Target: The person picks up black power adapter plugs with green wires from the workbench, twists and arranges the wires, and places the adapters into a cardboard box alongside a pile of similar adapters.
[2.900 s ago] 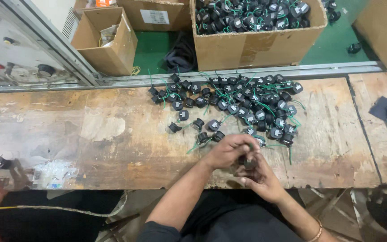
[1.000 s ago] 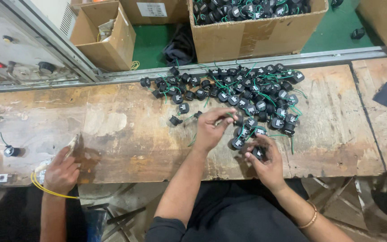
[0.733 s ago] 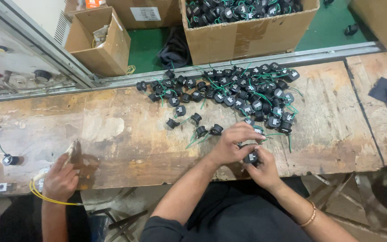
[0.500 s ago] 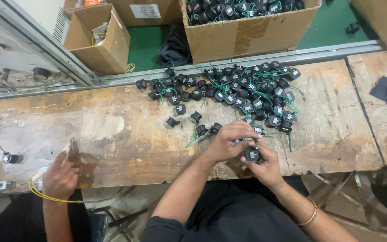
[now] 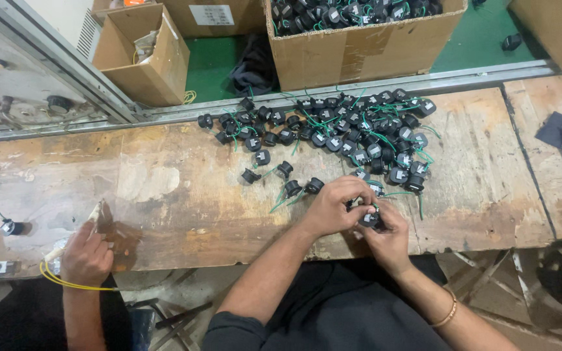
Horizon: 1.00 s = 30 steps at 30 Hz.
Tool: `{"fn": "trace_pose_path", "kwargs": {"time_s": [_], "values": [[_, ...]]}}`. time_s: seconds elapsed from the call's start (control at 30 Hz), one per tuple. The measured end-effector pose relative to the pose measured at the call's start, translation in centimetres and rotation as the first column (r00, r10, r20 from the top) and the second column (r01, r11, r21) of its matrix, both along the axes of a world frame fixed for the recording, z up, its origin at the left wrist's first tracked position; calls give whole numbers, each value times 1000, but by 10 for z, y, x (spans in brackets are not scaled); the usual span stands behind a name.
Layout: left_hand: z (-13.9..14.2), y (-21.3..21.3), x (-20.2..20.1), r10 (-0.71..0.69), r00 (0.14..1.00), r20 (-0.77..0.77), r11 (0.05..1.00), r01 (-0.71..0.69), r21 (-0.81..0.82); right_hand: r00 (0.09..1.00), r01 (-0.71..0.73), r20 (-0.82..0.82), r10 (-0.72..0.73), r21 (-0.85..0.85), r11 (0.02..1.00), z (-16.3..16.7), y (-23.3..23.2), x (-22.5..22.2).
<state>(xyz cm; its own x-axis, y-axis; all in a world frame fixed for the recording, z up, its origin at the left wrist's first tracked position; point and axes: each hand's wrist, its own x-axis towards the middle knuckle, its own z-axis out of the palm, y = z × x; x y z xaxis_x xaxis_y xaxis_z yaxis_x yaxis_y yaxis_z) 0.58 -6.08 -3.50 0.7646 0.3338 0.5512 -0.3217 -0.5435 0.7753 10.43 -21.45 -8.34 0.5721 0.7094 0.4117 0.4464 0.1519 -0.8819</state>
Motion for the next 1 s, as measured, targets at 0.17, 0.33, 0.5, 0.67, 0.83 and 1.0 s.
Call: {"fn": "trace_pose_path", "kwargs": {"time_s": [0.17, 0.33, 0.5, 0.67, 0.83, 1.0], "values": [[0, 2, -2, -93, 996, -11, 994, 92, -51, 1000, -26, -7, 26, -46, 999, 2, -1, 0], [5, 21, -14, -89, 995, 53, 993, 85, 80, 998, 29, 53, -28, -4, 1000, 3, -2, 3], [18, 68, -39, 593, 768, 241, 792, -611, -3, 956, -123, -264, 126, 28, 992, 0, -2, 2], [36, 130, -65, 935, 335, 120, 340, -940, -21, 912, -280, -316, 260, -17, 960, 0, -4, 0], [51, 165, -74, 960, 249, -129, 281, -869, 407, 932, -337, -155, 328, -30, 941, 9, -3, 0], [52, 167, -68, 792, 554, -257, 594, -601, 534, 933, -350, 78, 351, -15, 936, 17, -2, 4]]}}
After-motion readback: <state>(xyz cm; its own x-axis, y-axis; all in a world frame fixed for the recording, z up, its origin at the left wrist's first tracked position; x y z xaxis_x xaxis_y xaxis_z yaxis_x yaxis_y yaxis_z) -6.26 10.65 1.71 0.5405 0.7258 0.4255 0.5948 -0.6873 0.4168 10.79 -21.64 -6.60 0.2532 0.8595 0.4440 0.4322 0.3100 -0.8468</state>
